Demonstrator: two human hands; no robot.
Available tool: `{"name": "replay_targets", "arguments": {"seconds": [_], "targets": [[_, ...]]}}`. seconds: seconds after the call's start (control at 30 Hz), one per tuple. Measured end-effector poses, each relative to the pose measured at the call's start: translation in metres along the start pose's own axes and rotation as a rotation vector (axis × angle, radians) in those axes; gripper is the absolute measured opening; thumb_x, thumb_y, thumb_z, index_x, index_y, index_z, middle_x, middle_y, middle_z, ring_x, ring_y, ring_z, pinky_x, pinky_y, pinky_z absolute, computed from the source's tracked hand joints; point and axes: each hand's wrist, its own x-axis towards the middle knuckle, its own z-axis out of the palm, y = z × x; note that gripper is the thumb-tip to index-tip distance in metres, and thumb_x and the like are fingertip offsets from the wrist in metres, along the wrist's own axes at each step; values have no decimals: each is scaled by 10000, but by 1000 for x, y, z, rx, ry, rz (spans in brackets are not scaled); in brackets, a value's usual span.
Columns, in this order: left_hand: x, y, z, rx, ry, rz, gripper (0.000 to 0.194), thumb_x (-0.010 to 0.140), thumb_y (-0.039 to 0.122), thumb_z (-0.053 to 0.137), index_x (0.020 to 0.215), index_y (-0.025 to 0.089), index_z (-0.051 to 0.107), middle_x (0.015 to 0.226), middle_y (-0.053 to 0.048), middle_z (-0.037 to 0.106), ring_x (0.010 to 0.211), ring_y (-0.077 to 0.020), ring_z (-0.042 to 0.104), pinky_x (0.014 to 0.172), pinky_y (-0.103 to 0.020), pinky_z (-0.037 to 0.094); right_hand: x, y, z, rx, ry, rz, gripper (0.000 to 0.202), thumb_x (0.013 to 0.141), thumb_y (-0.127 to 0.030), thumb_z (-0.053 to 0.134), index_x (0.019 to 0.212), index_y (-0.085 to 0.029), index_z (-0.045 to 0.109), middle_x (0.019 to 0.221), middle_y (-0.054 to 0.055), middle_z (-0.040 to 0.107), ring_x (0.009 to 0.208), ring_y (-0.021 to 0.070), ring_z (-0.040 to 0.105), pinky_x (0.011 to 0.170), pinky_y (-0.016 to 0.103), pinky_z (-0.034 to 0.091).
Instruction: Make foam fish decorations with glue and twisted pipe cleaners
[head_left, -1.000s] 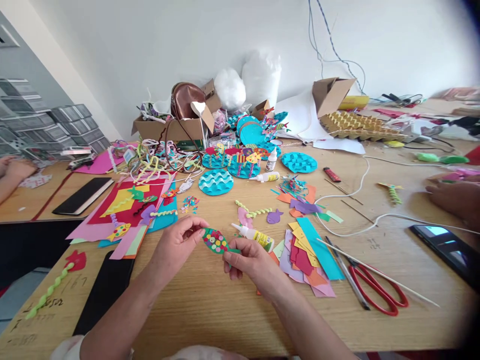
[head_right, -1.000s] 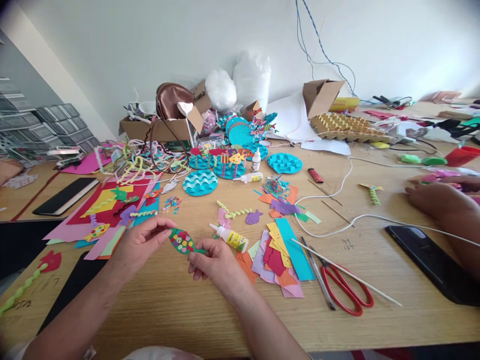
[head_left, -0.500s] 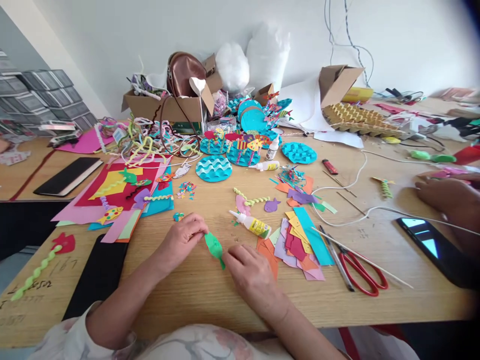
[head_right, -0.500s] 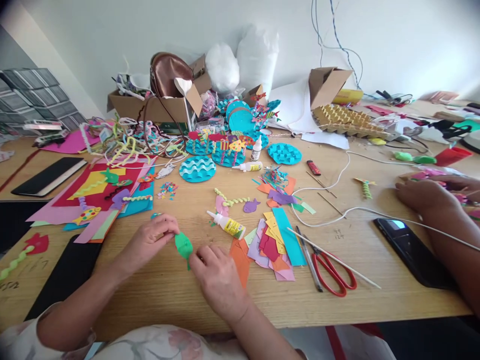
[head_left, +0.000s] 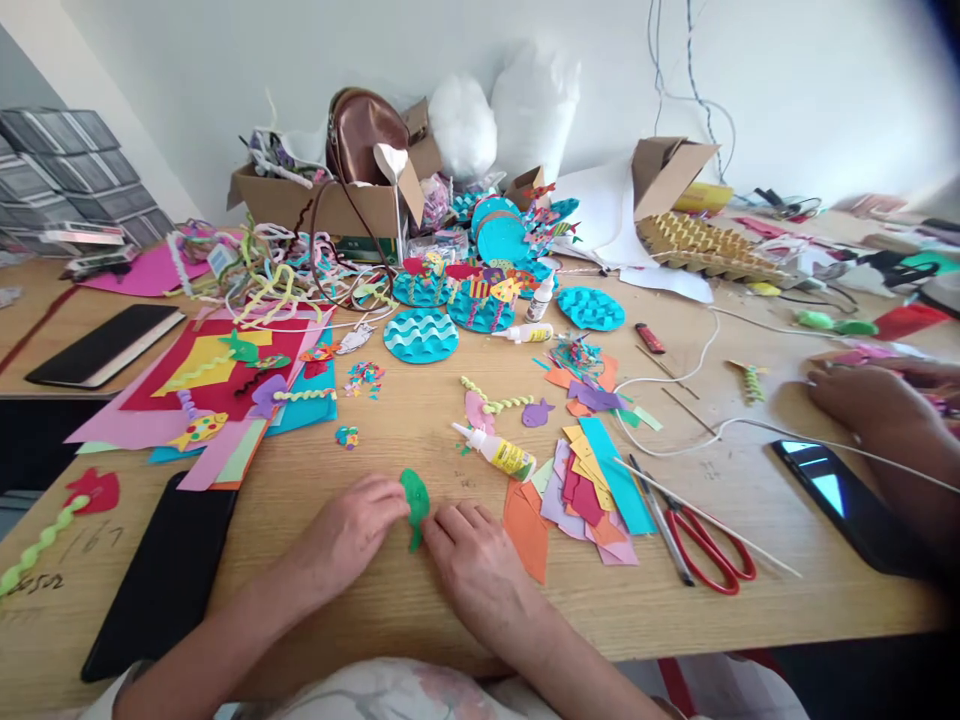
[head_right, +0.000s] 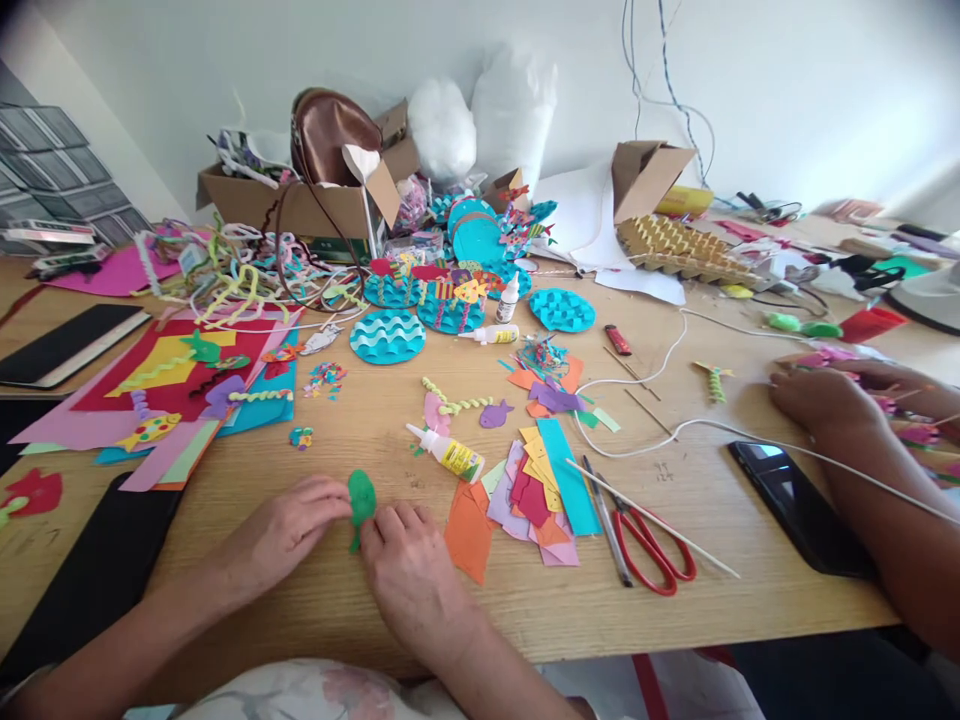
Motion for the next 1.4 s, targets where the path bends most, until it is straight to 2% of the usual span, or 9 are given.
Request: {"name": "replay_targets", "arguments": {"seconds": [0.17, 0.3, 0.37, 0.43, 0.53, 0.67, 0.9, 1.2, 1.4], "targets": [[-7, 2, 10, 44, -3, 43, 269, 844, 51, 413, 851, 191, 642, 916, -42, 652, 902, -172, 574, 803, -285, 493, -4, 31, -43, 152, 44, -15, 115, 866, -207, 509, 903, -192, 617, 910, 50, 649, 774, 171, 591, 672, 284, 441], [-5, 3, -2, 80, 29, 71, 327, 854, 53, 363, 851, 214, 647, 928, -31, 666, 910, -161, 600, 796, -260, 504, 15, 93, -72, 51, 37, 266, 186, 865, -146, 493, 967, -195, 642, 1015, 75, 644, 896, 183, 601, 723, 268, 434], [0, 6, -17, 93, 72, 69, 342, 846, 56, 349, 900, 220, 644, 967, -34, 666, 936, -157, 606, 814, -248, 501, 33, 123, -76, -22, -110, 342, 185, 845, -135, 518, 957, -183, 656, 1011, 80, 645, 925, 195, 592, 733, 267, 428], [11, 11, -34, 107, 140, 62, 337, 838, 70, 356, 948, 223, 636, 985, -37, 665, 941, -156, 612, 832, -248, 496, 50, 147, -73, -101, -232, 301, 218, 816, -96, 525, 974, -169, 657, 1039, 87, 641, 971, 202, 579, 782, 271, 413], [41, 19, -53, 134, 210, 37, 306, 835, 103, 378, 953, 222, 633, 968, -42, 666, 921, -175, 616, 828, -284, 500, 69, 166, -62, -129, -289, 252, 299, 768, -67, 556, 1041, -156, 641, 1065, 96, 636, 997, 211, 573, 791, 267, 401], [96, 12, -51, 136, 73, 26, 301, 801, 74, 402, 920, 207, 645, 942, -49, 663, 920, -190, 606, 845, -327, 490, 81, 177, -49, -140, -336, 224, 234, 762, -95, 584, 971, -158, 669, 992, 101, 655, 962, 222, 584, 738, 256, 399], [167, -33, -10, 113, -108, 33, 377, 770, 14, 428, 1075, 143, 608, 1075, -119, 607, 1006, -228, 579, 874, -379, 466, 83, 185, -52, -128, -307, 253, 180, 814, -110, 525, 911, -164, 666, 963, 86, 662, 905, 185, 601, 689, 229, 385], [191, -62, 10, 55, -127, 61, 344, 768, -4, 400, 960, 146, 643, 979, -90, 643, 951, -196, 589, 852, -334, 457, 82, 183, -60, -96, -294, 301, 182, 829, -142, 497, 904, -174, 660, 925, 67, 668, 829, 159, 609, 621, 227, 356], [200, -59, 12, 22, -233, 40, 254, 798, 128, 505, 1005, 152, 649, 1025, -83, 643, 976, -194, 579, 857, -296, 440, 82, 190, -55, -68, -298, 315, 194, 800, -114, 496, 880, -175, 662, 897, 57, 674, 793, 149, 602, 592, 221, 338]]}}
